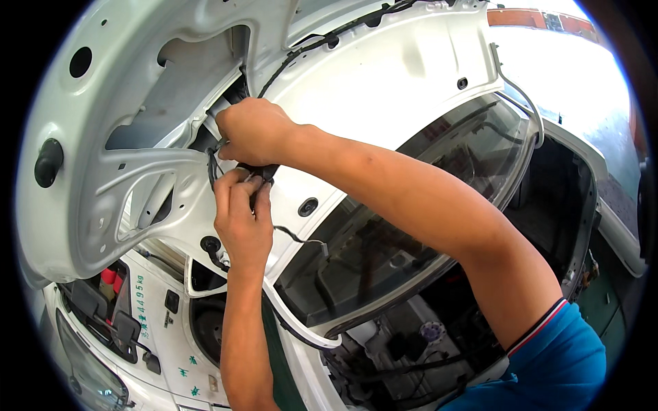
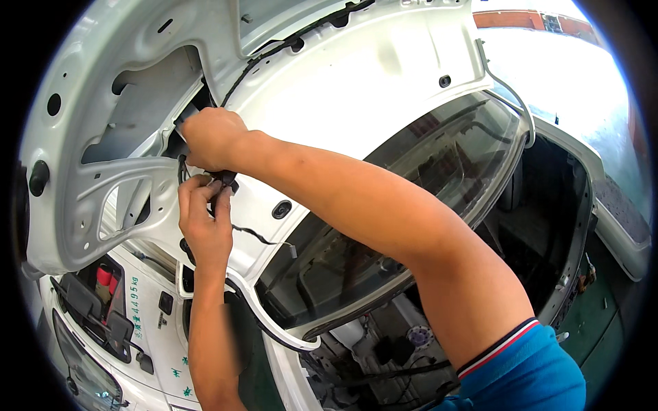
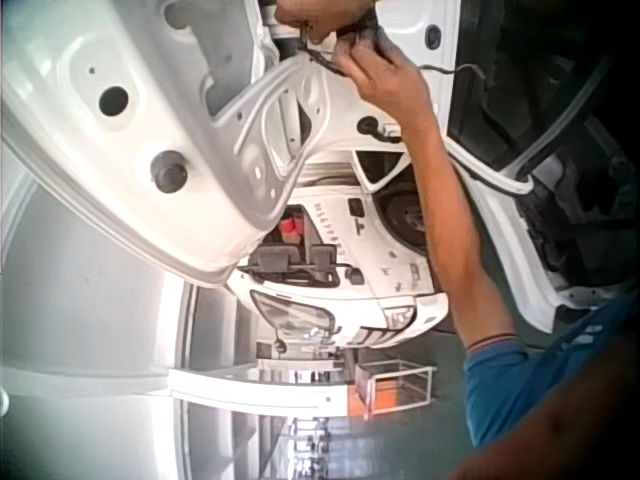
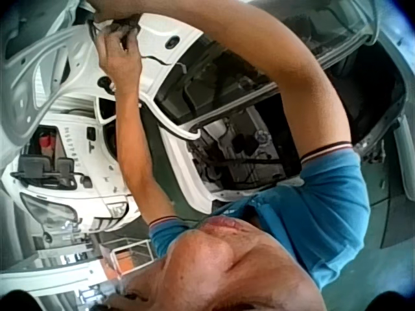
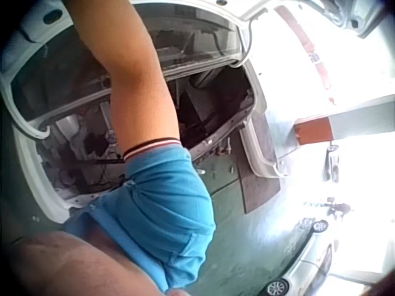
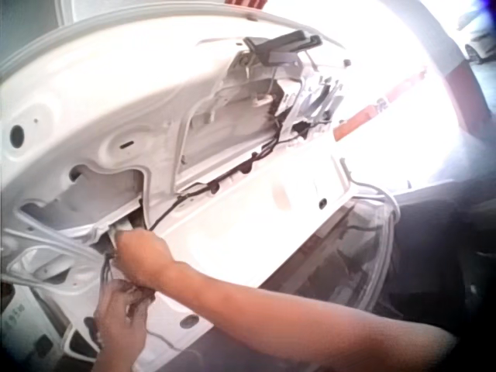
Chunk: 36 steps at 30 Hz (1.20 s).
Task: The person connects wiring harnesses under the open trunk of a white car, then picks up a red taillight assembly and fits it into the rear body panel. The person aligns the taillight and secures it in place.
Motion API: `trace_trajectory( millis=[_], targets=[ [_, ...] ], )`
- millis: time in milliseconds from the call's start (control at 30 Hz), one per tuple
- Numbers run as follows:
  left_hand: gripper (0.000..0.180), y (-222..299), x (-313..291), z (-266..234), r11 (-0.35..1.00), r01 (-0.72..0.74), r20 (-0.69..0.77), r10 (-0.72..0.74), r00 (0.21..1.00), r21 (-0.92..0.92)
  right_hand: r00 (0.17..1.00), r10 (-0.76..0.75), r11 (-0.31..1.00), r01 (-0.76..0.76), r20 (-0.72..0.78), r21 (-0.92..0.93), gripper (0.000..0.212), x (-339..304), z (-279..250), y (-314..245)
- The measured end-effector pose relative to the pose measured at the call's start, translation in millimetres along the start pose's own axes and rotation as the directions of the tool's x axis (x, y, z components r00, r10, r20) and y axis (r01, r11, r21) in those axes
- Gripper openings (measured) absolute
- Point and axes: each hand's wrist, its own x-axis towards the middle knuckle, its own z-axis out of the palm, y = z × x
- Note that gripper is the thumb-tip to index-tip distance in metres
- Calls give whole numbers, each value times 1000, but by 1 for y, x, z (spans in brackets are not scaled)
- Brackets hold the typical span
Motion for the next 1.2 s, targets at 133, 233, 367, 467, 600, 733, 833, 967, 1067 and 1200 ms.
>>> trace_trajectory(
  millis=[133,233,367,467,600,733,833,967,1067,1200],
  targets=[
    [18,1,3,-5,961,223,71,-214,974,-164,910,27,906,153,-413,395,21,-40,0,31],
    [17,0,10,-9,754,485,211,-438,874,-443,873,445,568,-102,-200,817,20,-84,-10,69],
    [20,-1,27,-14,556,585,365,-463,808,-590,929,249,354,-349,273,868,57,-107,19,82],
    [17,-1,36,-21,565,632,414,-478,775,-530,913,17,148,-405,407,902,59,-97,38,82],
    [16,-4,37,-23,576,646,424,-487,763,-501,903,6,220,-420,429,881,47,-93,47,75],
    [16,-3,20,-6,707,549,298,-462,836,-445,938,73,283,-346,340,894,35,-112,45,69],
    [20,4,9,9,887,387,154,-358,921,-252,956,92,361,-292,278,886,36,-121,40,66],
    [24,15,15,10,996,80,150,-72,986,-45,960,116,615,-272,256,740,30,-118,27,73],
    [18,17,32,-15,845,486,437,-358,825,-225,964,97,675,-247,248,695,27,-114,21,77],
    [31,6,65,-25,915,403,554,-343,758,16,973,22,746,-170,232,643,30,-109,20,78]
  ],
)
